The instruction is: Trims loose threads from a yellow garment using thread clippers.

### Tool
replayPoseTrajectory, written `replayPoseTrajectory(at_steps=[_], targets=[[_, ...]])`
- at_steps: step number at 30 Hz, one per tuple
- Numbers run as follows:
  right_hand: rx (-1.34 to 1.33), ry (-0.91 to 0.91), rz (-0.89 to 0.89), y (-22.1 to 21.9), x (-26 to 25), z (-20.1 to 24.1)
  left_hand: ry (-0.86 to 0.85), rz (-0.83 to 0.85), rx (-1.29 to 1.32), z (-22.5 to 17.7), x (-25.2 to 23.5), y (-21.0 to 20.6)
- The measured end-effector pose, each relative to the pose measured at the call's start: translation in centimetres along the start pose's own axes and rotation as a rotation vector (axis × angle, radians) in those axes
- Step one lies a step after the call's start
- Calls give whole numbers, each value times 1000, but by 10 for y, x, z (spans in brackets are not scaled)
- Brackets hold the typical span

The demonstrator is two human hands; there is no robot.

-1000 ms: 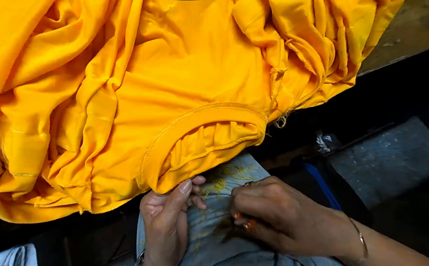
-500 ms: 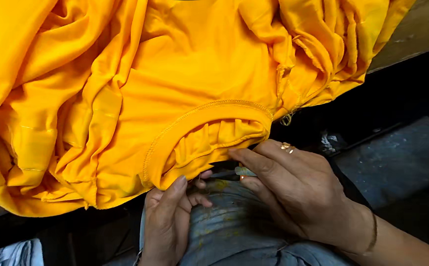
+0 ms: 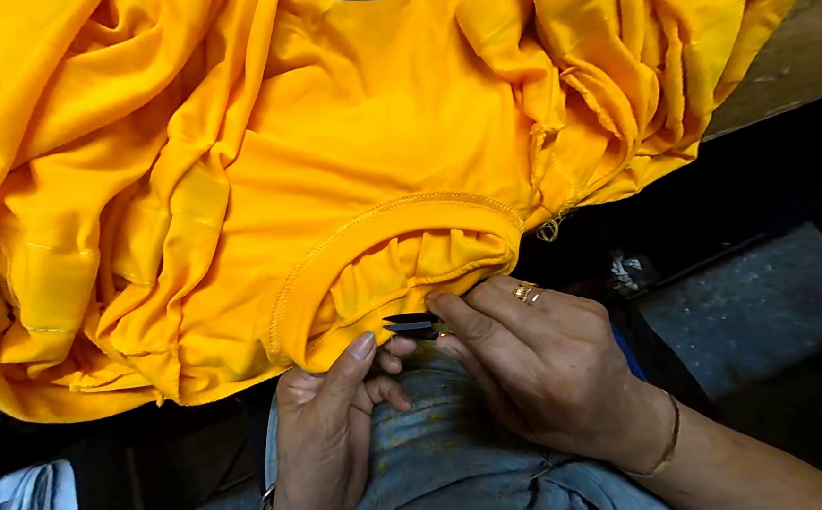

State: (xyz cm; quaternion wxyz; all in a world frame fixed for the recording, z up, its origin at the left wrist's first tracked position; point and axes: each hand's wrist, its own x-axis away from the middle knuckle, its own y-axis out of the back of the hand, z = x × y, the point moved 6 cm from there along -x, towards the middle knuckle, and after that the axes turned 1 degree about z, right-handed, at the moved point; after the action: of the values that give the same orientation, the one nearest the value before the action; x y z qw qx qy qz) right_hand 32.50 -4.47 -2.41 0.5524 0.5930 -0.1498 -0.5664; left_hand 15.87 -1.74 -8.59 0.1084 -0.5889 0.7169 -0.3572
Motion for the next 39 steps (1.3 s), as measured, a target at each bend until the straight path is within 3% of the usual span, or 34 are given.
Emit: replayPoseTrajectory(at_steps=[10, 13, 18, 27, 39], targets=[[-45, 34, -12, -4, 2, 0, 14, 9, 34, 3, 1, 0], [-233, 40, 52, -3, 6, -4, 17, 1, 62, 4, 1, 2], [-617, -130, 155, -4, 15, -22, 33, -32, -16, 5, 0, 2], [-350, -119, 222, -10, 7, -15, 4, -63, -153, 5, 3, 6], [-14, -9, 185, -10, -4, 2, 11, -82, -183, 7, 1, 9]])
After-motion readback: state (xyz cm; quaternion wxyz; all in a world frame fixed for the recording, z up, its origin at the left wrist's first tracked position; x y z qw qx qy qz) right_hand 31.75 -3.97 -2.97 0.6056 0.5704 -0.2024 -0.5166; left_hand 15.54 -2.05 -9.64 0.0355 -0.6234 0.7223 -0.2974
